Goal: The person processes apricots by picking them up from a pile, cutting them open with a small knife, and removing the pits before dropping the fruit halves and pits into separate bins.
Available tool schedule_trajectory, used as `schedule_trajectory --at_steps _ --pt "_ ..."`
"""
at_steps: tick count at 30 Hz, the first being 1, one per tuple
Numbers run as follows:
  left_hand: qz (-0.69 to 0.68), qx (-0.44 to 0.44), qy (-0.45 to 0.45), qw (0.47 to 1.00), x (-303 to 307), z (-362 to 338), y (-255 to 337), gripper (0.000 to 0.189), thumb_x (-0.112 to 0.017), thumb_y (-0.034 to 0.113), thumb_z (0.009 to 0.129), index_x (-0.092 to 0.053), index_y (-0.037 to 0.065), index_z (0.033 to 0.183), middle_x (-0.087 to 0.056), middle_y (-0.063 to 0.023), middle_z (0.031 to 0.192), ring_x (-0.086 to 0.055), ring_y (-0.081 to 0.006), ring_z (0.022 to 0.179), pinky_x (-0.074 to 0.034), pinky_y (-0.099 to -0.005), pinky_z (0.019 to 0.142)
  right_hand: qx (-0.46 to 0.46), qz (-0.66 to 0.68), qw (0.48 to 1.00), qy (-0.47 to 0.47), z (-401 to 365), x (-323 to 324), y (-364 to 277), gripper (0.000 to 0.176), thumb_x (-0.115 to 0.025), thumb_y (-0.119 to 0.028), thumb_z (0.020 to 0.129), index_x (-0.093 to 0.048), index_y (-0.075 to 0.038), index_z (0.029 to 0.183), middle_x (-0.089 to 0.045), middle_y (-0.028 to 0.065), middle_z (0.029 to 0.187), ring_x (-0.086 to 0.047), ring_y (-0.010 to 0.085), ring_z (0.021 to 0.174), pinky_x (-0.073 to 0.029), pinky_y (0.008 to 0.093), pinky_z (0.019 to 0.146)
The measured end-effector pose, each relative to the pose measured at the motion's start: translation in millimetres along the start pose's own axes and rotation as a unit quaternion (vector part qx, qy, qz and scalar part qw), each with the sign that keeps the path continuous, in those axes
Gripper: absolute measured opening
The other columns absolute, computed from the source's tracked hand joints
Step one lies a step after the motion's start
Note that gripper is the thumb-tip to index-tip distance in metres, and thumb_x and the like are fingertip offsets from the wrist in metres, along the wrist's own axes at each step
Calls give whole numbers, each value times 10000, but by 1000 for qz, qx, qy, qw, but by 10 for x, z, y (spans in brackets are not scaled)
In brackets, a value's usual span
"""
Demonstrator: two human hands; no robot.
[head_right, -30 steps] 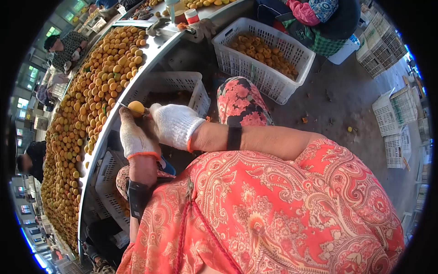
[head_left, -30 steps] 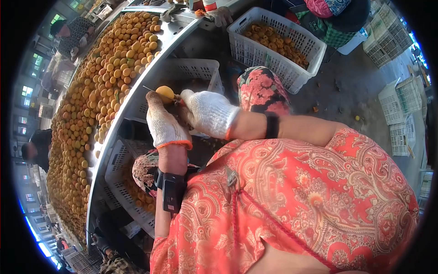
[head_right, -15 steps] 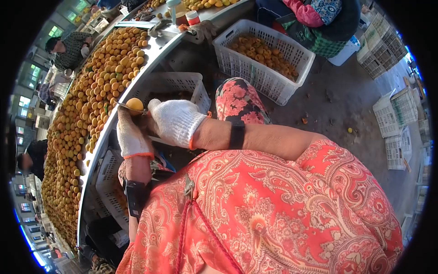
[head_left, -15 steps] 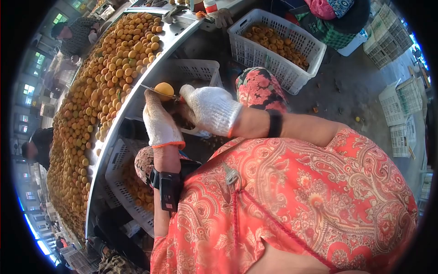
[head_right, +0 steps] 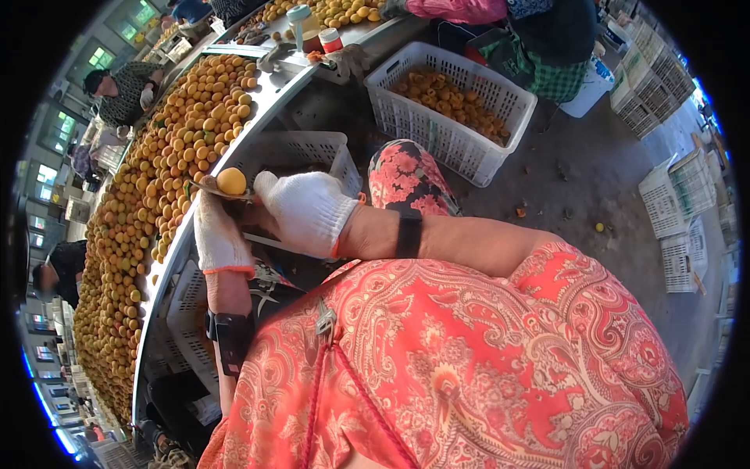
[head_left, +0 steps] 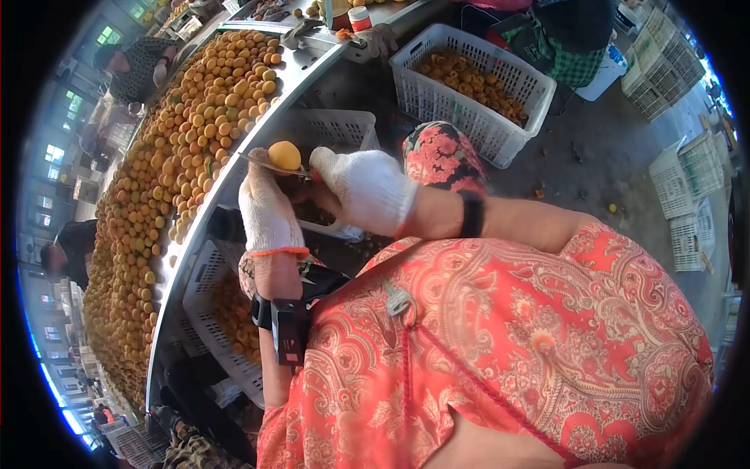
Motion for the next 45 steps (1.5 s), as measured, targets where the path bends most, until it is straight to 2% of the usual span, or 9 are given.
schedule_trajectory --at_steps 9,12,14,19,26,33,41,43,45 --pt "-110 26 -54 992 -105 -51 -91 371 -567 405 992 -600 50 1097 -651 -67 943 -633 -178 800 -510 -310 697 -28 5 999 -46 29 -40 128 351 -584 -367 940 -560 -27 1025 -668 187 740 -681 385 734 -532 485 646" --pt "-158 23 11 987 -5 28 -124 352 -554 389 1000 -597 51 1091 -643 -63 945 -623 -172 757 -508 -307 670 -11 61 997 -36 83 14 110 346 -625 -359 928 -553 -27 998 -645 197 705 -671 393 712 -513 467 605" --pt "-144 14 -11 989 -73 -25 -46 336 -542 371 1008 -595 49 1089 -643 -61 933 -618 -163 741 -506 -298 656 -31 186 982 6 131 82 128 361 -674 -344 911 -533 -15 952 -621 206 679 -651 402 678 -484 449 567" --pt "-3 -87 -118 989 -326 -151 14 286 -510 316 1030 -608 52 1084 -645 -37 874 -601 -115 701 -485 -245 603 -33 192 971 135 261 197 266 393 -680 -345 915 -508 8 917 -616 203 682 -635 409 678 -472 437 558" --pt "7 60 -86 994 -205 -84 -265 339 -525 374 1023 -626 52 1049 -607 -13 775 -531 -98 569 -411 -235 493 -137 306 938 86 319 -37 434 380 -648 -352 931 -579 19 885 -660 213 758 -675 351 737 -496 407 641" --pt "69 -3 -114 991 -133 95 -402 388 -521 407 1020 -642 48 1108 -566 15 723 -478 -61 526 -375 -224 455 -231 302 925 -14 408 -293 661 435 -630 -389 927 -668 43 946 -687 209 812 -697 256 794 -515 376 700" --pt "-117 193 -70 972 -189 244 -958 461 -514 547 978 -623 105 1043 -584 -18 698 -495 -149 497 -359 -274 423 -235 168 957 -19 438 -612 932 400 -632 -395 909 -675 -1 967 -691 217 860 -682 367 855 -522 418 742" --pt "-155 280 -61 946 -181 230 -1057 468 -451 542 996 -568 174 1260 -642 46 1075 -633 -156 916 -481 -286 635 -227 121 966 -39 486 -686 896 393 -632 -397 905 -674 -12 970 -688 222 870 -672 388 875 -521 430 754" --pt "-177 282 -52 941 -121 362 -1182 488 -457 561 981 -579 174 1252 -646 28 1116 -633 -167 995 -497 -287 689 -240 92 965 -59 514 -786 907 399 -631 -405 900 -667 -15 979 -682 235 874 -667 388 894 -519 436 766"
Point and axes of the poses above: each hand's wrist, its own z-axis towards the middle knuckle, its own x-axis out of the back of the hand, y = z × x, the point moved 8 cm from there along z, towards the middle knuckle
